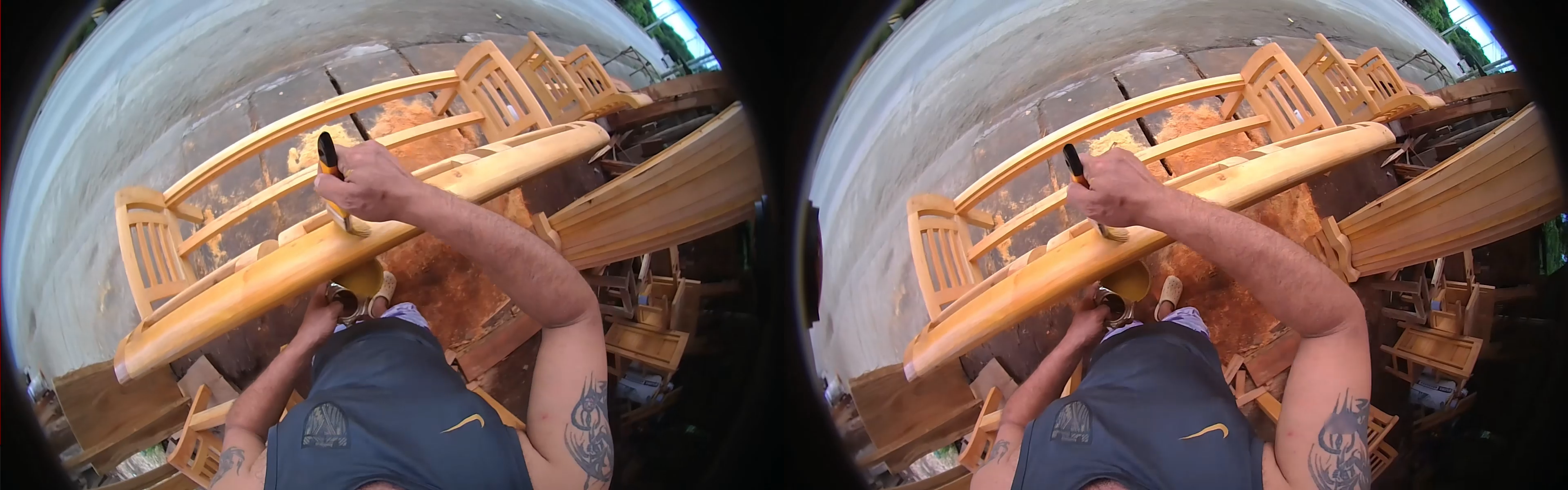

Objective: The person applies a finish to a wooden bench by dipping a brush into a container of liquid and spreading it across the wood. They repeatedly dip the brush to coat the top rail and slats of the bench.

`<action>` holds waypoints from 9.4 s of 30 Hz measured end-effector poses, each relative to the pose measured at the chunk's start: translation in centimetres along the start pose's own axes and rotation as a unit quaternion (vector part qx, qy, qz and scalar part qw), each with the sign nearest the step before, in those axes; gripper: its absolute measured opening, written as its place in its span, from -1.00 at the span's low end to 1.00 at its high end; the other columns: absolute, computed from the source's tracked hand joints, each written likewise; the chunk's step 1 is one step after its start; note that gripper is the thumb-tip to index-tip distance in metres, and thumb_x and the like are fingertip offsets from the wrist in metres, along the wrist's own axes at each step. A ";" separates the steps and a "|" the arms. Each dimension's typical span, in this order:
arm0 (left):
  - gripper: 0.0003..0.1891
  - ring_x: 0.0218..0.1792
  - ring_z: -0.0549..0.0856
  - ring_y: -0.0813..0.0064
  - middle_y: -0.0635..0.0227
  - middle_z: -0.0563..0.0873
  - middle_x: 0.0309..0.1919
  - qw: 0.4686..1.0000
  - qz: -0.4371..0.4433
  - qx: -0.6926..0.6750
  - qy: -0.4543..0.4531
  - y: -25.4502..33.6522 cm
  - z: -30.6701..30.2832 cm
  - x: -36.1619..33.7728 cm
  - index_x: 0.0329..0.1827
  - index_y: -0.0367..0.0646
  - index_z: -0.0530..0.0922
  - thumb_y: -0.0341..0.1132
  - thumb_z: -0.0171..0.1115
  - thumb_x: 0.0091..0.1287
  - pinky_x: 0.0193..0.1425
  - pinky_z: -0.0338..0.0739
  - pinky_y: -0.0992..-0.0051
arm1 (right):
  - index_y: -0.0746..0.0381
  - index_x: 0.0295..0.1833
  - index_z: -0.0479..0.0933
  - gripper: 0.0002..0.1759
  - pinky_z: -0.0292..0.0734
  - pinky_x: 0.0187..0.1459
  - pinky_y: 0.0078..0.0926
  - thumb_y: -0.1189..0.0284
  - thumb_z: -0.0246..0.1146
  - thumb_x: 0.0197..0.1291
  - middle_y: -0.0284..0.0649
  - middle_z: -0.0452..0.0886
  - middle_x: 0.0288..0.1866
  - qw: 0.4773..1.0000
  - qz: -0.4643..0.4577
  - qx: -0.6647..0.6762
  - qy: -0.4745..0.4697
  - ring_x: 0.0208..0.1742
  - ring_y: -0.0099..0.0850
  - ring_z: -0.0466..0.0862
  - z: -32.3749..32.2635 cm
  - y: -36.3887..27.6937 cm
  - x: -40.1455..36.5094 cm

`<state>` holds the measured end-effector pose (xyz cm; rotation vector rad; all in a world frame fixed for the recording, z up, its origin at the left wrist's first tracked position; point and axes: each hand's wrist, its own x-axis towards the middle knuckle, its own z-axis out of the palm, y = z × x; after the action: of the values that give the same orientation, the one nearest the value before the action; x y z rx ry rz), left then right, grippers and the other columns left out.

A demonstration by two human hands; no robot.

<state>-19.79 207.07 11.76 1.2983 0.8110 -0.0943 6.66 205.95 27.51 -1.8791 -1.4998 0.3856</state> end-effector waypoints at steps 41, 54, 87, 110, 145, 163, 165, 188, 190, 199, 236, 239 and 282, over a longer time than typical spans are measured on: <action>-0.19 0.29 0.63 0.26 0.04 0.61 0.31 0.998 0.001 -0.047 -0.042 -1.6 -0.5 0.6 0.64 -0.30 0.22 -0.59 0.03 0.19 0.37 0.52 0.39 | 0.23 -0.05 0.64 -0.82 0.37 -0.42 -0.70 0.33 0.27 0.51 -0.43 0.57 -0.44 0.898 0.193 0.033 0.395 -0.45 -0.71 0.50 -18.4 6.2 -19.0; -0.23 0.20 0.71 0.25 -0.01 0.68 0.25 0.991 0.046 -0.010 -0.126 -2.4 -1.1 0.2 0.57 -0.35 0.32 -0.60 0.11 0.16 0.23 0.70 0.35 | 0.25 -0.07 0.66 -0.83 0.66 -0.33 -0.36 0.47 0.43 0.26 -0.13 0.72 -0.36 0.988 0.087 -0.018 0.123 -0.42 -0.27 0.75 8.4 -2.6 -19.8; -0.46 -0.23 0.83 0.17 0.05 0.77 -0.09 0.973 -0.001 0.016 -0.230 -0.7 -0.5 -2.5 0.28 -0.32 0.46 -0.50 -0.08 0.17 -0.10 0.76 0.26 | 0.30 -0.15 0.68 -0.82 0.53 -0.35 -0.49 0.39 0.39 0.28 -0.30 0.68 -0.50 0.846 0.213 0.146 0.466 -0.44 -0.61 0.63 8.4 -5.7 -31.1; -0.30 0.01 0.79 0.20 0.02 0.69 0.08 0.985 -0.031 -0.064 -0.156 -2.4 -0.8 -2.3 0.51 -0.39 0.28 -0.67 0.01 0.19 0.12 0.80 0.26 | 0.28 0.12 0.67 -0.79 0.64 -0.26 -0.59 0.41 0.31 0.50 -0.25 0.74 -0.24 0.833 0.149 0.358 0.395 -0.31 -0.57 0.69 3.8 -0.4 -23.2; -0.28 0.09 0.77 0.28 0.07 0.70 0.18 0.996 -0.034 -0.024 -0.083 -2.7 -1.3 -3.1 0.54 -0.37 0.32 -0.62 0.05 0.20 0.18 0.71 0.38 | 0.28 0.03 0.70 -0.85 0.55 -0.27 -0.61 0.50 0.33 0.42 -0.38 0.69 -0.21 0.869 0.146 0.269 0.388 -0.30 -0.64 0.61 0.9 2.4 -22.8; -0.23 0.06 0.77 0.23 0.04 0.70 0.13 0.991 -0.036 -0.077 -0.101 -6.3 -1.8 -1.0 0.61 -0.32 0.24 -0.65 0.05 0.22 0.12 0.73 0.37 | 0.24 -0.28 0.55 -0.89 0.58 -0.31 -0.22 0.47 0.35 0.15 -0.13 0.59 -0.47 0.969 -0.136 -0.047 0.201 -0.42 -0.11 0.65 0.7 -4.4 -13.0; -0.23 0.06 0.77 0.23 0.06 0.70 0.14 0.993 -0.029 -0.071 -0.087 -5.7 -1.4 -1.2 0.60 -0.33 0.25 -0.64 0.06 0.21 0.13 0.72 0.38 | 0.27 -0.25 0.58 -0.86 0.58 -0.31 -0.25 0.42 0.35 0.25 -0.11 0.60 -0.48 0.971 -0.066 0.093 0.209 -0.42 -0.13 0.67 0.5 -6.3 -11.2; -0.18 0.24 0.69 0.22 0.01 0.64 0.27 0.995 -0.034 -0.063 -0.075 -6.0 -1.7 -2.0 0.64 -0.33 0.21 -0.60 0.12 0.19 0.29 0.65 0.36 | 0.26 -0.25 0.52 -0.89 0.56 -0.36 -0.16 0.46 0.27 0.27 -0.13 0.57 -0.50 0.981 -0.078 -0.117 0.135 -0.44 -0.13 0.67 -1.5 -3.3 -9.7; -0.18 0.25 0.68 0.23 0.02 0.64 0.27 0.994 -0.029 -0.064 -0.086 -6.3 -1.8 -1.6 0.63 -0.33 0.23 -0.60 0.13 0.18 0.30 0.64 0.37 | 0.29 -0.26 0.54 -0.81 0.54 -0.38 -0.21 0.39 0.28 0.36 -0.10 0.57 -0.51 0.983 -0.077 -0.011 0.168 -0.47 -0.17 0.65 0.1 -5.7 -8.4; -0.22 0.29 0.65 0.22 0.02 0.64 0.28 0.994 0.005 -0.056 -0.092 -5.8 -2.2 -1.8 0.58 -0.36 0.28 -0.62 0.08 0.17 0.33 0.62 0.38 | 0.35 -0.13 0.69 -0.68 0.47 -0.40 -0.50 0.26 0.32 0.44 -0.37 0.59 -0.54 0.937 0.247 0.062 0.239 -0.45 -0.61 0.54 -8.5 6.9 -12.8; -0.19 0.28 0.65 0.26 0.08 0.66 0.24 0.992 0.003 -0.083 -0.096 -6.3 -4.0 -2.5 0.59 -0.30 0.28 -0.61 0.18 0.15 0.36 0.55 0.40 | 0.26 -0.36 0.47 -0.84 0.57 -0.39 -0.13 0.44 0.28 0.22 -0.11 0.57 -0.53 0.983 -0.131 -0.035 0.122 -0.48 -0.06 0.65 7.1 -11.1 -5.0; -0.20 0.26 0.66 0.27 0.09 0.67 0.24 0.993 -0.008 -0.056 -0.102 -5.9 -3.9 -2.1 0.59 -0.30 0.28 -0.60 0.17 0.16 0.36 0.55 0.39 | 0.28 -0.31 0.52 -0.81 0.57 -0.38 -0.21 0.41 0.32 0.29 -0.08 0.61 -0.51 0.975 -0.071 0.139 0.157 -0.46 -0.08 0.67 6.6 -11.1 -6.4; -0.24 0.15 0.73 0.28 0.08 0.68 0.21 0.996 -0.024 -0.081 -0.030 -1.8 9.9 3.6 0.62 -0.33 0.27 -0.60 0.12 0.25 0.22 0.66 0.37 | 0.13 0.00 0.68 -0.74 0.56 -0.32 -0.31 0.56 0.41 0.18 -0.24 0.55 -0.35 0.904 -0.005 -0.083 0.419 -0.36 -0.27 0.60 -3.3 10.4 -25.2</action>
<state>-13.27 199.18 8.62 1.1176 0.7822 -0.1037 9.03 180.22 18.20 -1.7996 -0.9530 -0.5307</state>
